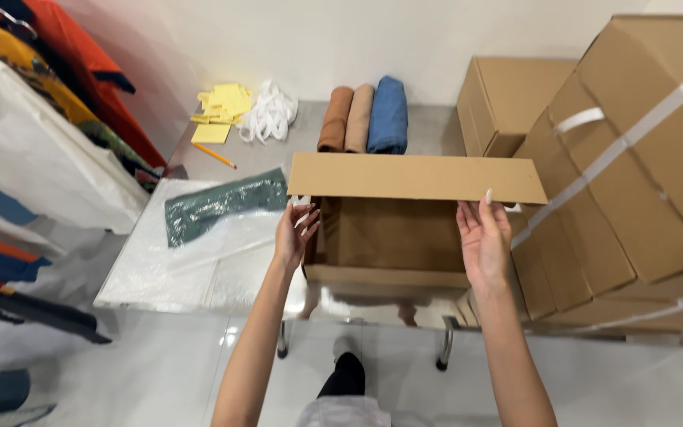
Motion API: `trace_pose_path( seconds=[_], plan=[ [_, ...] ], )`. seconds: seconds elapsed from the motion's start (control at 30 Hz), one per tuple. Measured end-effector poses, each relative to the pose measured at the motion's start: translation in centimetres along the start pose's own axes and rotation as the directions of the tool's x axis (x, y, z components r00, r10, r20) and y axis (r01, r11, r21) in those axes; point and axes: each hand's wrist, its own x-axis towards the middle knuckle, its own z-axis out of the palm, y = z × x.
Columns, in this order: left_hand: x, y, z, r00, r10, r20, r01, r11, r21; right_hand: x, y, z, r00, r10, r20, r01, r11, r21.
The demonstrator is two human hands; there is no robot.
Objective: The person places a green wrapped item into a cardboard box and closes the lid. They then take a white ribbon, wrap it around the box, and tie a decorative bow on top.
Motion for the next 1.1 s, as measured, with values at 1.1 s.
trace_pose_path(
  seconds=[1.1],
  plan=[
    [16.7,5.1,11.2,0.968,0.250,-0.014,-0.251,0.966,-0.058,24.1,1.8,-1.2,0.994,-0.007,-0.111,-0.029,0.947,-0.321]
  ],
)
